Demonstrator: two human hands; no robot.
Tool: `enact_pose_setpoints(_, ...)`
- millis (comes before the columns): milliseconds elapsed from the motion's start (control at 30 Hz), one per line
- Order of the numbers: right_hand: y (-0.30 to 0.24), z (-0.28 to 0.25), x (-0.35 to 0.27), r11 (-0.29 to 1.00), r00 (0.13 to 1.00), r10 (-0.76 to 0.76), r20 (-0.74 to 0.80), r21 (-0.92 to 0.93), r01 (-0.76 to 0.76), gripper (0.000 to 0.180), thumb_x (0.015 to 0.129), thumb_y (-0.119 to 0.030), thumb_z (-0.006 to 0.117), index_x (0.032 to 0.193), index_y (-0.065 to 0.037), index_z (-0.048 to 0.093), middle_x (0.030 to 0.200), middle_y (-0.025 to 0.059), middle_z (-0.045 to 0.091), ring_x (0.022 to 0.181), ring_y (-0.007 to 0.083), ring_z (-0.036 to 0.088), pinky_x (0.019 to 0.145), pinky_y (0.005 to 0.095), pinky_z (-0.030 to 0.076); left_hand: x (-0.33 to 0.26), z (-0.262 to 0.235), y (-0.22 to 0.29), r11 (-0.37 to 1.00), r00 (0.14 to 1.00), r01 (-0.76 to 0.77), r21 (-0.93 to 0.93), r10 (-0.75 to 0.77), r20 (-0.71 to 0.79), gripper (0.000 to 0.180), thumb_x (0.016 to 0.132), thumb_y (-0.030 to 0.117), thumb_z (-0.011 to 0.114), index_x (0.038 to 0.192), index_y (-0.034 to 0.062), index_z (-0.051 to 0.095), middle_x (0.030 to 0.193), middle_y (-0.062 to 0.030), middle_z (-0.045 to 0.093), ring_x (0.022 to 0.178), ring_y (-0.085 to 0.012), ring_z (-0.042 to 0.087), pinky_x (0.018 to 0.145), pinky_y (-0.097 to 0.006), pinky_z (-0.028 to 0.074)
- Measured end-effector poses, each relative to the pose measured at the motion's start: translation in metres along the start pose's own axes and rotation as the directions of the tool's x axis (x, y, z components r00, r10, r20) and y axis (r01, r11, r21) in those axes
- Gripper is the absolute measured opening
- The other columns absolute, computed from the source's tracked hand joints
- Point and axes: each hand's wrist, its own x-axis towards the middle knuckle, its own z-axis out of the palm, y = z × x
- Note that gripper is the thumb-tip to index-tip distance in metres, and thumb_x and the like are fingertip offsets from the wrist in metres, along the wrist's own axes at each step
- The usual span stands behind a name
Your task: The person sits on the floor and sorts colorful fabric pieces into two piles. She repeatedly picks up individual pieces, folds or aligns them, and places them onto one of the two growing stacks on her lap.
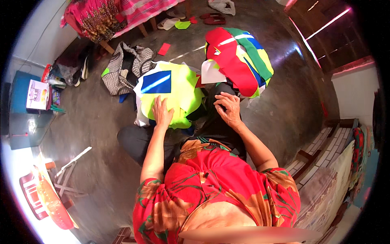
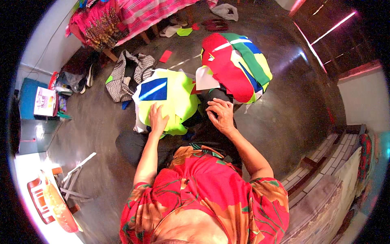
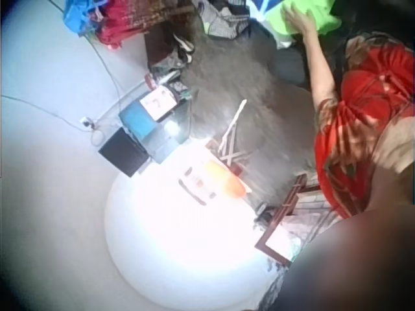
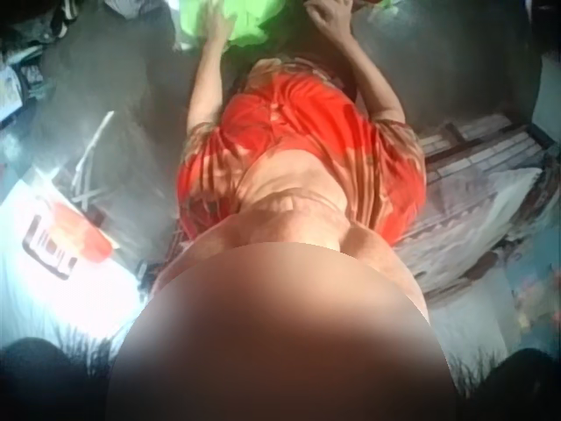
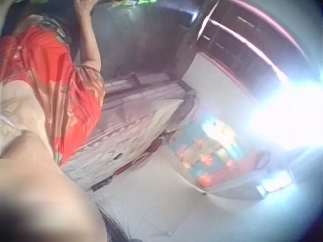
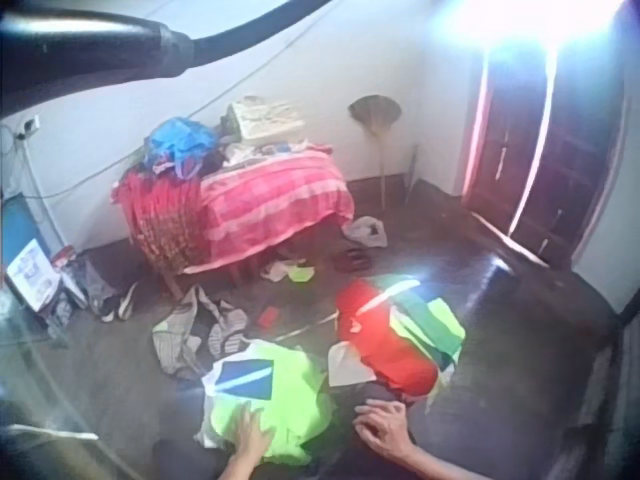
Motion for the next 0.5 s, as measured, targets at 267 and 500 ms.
enact_pose_setpoints(267,0.000,-0.005,-0.004,0.999,1.000,0.022,-0.001,0.048,-0.022,0.015,0.075,-0.012,0.069,0.089,-0.014,0.066,0.106,-0.0003,0.066,0.113,0.0205,0.054,0.092,0.0392,0.032,-0.007,0.011,-0.006,0.998,0.997,-0.035,0.046,0.032,0.066,0.069,0.078,0.029,0.072,0.135,0.0114,0.040,0.148,-0.0126,0.026,0.139,-0.0307,0.021,0.108,-0.057,0.019)
enact_pose_setpoints(500,0.017,-0.032,0.011,0.923,0.929,0.279,-0.245,0.335,-0.189,0.015,0.082,-0.004,0.066,0.097,-0.005,0.064,0.105,0.0086,0.066,0.081,0.0158,0.062,0.071,0.0299,0.050,-0.010,0.009,-0.004,0.995,0.992,0.016,0.098,-0.028,0.122,0.068,0.081,0.033,0.069,0.138,0.0139,0.036,0.151,-0.0090,0.022,0.141,-0.0277,0.017,0.110,-0.057,0.016)
